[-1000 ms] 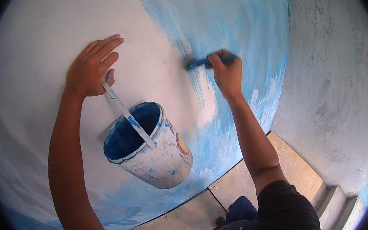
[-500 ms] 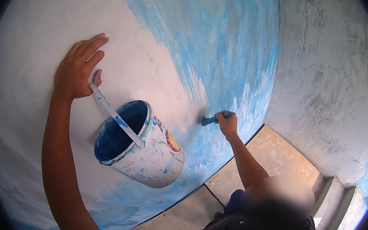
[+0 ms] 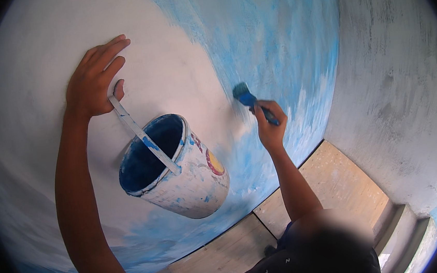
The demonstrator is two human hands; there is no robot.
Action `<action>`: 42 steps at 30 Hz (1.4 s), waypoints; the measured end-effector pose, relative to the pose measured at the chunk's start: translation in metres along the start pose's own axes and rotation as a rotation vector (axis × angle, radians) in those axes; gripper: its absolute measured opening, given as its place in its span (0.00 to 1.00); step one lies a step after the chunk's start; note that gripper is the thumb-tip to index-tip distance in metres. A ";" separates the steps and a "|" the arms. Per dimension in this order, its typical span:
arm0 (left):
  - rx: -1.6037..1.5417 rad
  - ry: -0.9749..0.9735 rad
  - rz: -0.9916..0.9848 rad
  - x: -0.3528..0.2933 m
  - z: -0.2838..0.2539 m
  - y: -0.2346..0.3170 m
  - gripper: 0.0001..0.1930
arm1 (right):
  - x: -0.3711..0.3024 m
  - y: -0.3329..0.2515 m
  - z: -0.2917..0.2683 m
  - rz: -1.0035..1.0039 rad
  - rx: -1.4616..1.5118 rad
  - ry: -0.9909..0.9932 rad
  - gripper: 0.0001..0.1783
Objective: The person paints a wall with blue paint using a brush, dipping the brush into a bucket held by hand or hooked on a strap.
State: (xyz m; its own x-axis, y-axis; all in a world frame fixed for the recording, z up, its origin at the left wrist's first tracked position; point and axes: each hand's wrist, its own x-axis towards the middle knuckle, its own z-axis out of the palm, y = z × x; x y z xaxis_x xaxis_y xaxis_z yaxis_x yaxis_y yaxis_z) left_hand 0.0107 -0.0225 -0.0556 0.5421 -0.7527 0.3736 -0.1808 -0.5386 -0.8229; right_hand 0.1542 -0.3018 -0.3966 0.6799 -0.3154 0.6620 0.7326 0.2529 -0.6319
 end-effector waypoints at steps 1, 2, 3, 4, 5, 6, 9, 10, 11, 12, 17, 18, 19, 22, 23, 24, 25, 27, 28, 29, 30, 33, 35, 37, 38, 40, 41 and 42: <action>0.006 0.007 0.011 -0.003 0.000 -0.002 0.15 | -0.034 0.020 -0.013 0.068 0.002 -0.002 0.03; 0.006 0.018 0.018 -0.005 0.004 -0.003 0.15 | -0.063 0.043 -0.034 0.216 -0.042 -0.026 0.04; 0.005 0.037 0.019 -0.006 0.009 -0.003 0.16 | -0.083 0.068 -0.058 0.430 -0.063 -0.049 0.05; 0.008 0.035 0.003 -0.008 0.009 -0.003 0.16 | -0.097 0.091 -0.078 0.578 -0.144 -0.124 0.07; 0.008 0.029 -0.016 -0.011 0.009 -0.002 0.17 | -0.101 0.097 -0.087 0.620 -0.117 -0.153 0.07; -0.004 0.020 -0.025 -0.013 0.011 0.001 0.18 | -0.089 0.089 -0.083 0.618 -0.114 -0.138 0.08; 0.023 0.021 -0.041 -0.017 0.016 0.003 0.19 | -0.025 0.044 -0.039 0.466 -0.059 -0.099 0.09; 0.024 0.013 -0.047 -0.017 0.017 0.005 0.19 | 0.003 0.020 -0.023 0.371 -0.011 -0.093 0.09; 0.028 0.005 -0.045 -0.015 0.016 0.005 0.19 | 0.030 -0.006 -0.008 0.276 0.041 -0.082 0.09; 0.038 -0.012 -0.041 -0.013 0.012 0.002 0.19 | 0.051 -0.031 0.006 0.172 0.116 -0.078 0.09; 0.017 -0.016 -0.058 -0.015 0.010 0.002 0.18 | 0.082 -0.067 0.025 -0.095 0.136 -0.095 0.07; 0.010 -0.005 -0.069 -0.014 0.009 0.001 0.18 | 0.067 -0.046 0.016 -0.105 0.079 -0.121 0.07; -0.003 0.007 -0.052 -0.009 0.012 0.002 0.18 | 0.048 -0.019 0.002 -0.111 0.023 -0.144 0.06; -0.006 0.035 -0.049 -0.016 0.012 0.000 0.18 | -0.043 0.058 -0.045 0.186 -0.050 -0.120 0.04; -0.002 0.046 -0.055 -0.014 0.014 0.002 0.18 | -0.065 0.081 -0.067 0.315 -0.072 -0.151 0.06; 0.003 0.052 -0.067 -0.014 0.014 0.003 0.19 | -0.083 0.100 -0.085 0.422 -0.152 -0.208 0.07; 0.004 0.065 -0.067 -0.015 0.017 0.004 0.19 | -0.087 0.109 -0.097 0.530 -0.244 -0.268 0.08; 0.002 0.077 -0.063 -0.015 0.020 0.007 0.20 | -0.062 0.101 -0.087 0.470 -0.190 -0.261 0.08; 0.018 0.047 -0.073 -0.015 0.019 0.008 0.21 | -0.045 0.096 -0.082 0.443 -0.166 -0.250 0.09; 0.020 0.053 -0.084 -0.016 0.018 0.009 0.21 | -0.015 0.076 -0.066 0.385 -0.187 -0.246 0.08; 0.023 0.051 -0.086 -0.018 0.018 0.009 0.22 | 0.012 0.043 -0.042 0.338 -0.116 -0.233 0.08; 0.034 0.050 -0.081 -0.018 0.020 0.008 0.23 | 0.079 -0.039 0.001 -0.007 -0.003 -0.125 0.10; 0.040 0.042 -0.076 -0.018 0.020 0.007 0.24 | 0.101 -0.068 0.020 -0.119 0.092 -0.078 0.10; 0.043 0.024 -0.072 -0.023 0.019 0.004 0.25 | 0.090 -0.053 0.018 -0.194 0.001 -0.127 0.08; 0.036 0.040 -0.070 -0.023 0.019 0.005 0.25 | 0.076 -0.033 0.011 -0.204 -0.029 -0.153 0.07; 0.033 0.068 -0.067 -0.020 0.019 0.006 0.24 | 0.023 0.014 -0.009 -0.101 -0.037 -0.134 0.06; 0.018 0.080 -0.069 -0.021 0.021 0.007 0.24 | -0.012 0.037 -0.023 0.017 -0.018 -0.090 0.06; 0.010 0.099 -0.068 -0.018 0.021 0.007 0.24 | -0.038 0.061 -0.046 0.124 -0.035 -0.120 0.06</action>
State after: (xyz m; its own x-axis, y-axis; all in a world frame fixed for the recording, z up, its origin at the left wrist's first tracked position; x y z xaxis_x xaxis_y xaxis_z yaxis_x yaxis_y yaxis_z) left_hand 0.0164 -0.0045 -0.0770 0.4687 -0.7486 0.4690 -0.1382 -0.5865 -0.7980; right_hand 0.1716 -0.3170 -0.4786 0.7651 -0.1722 0.6204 0.6431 0.2503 -0.7237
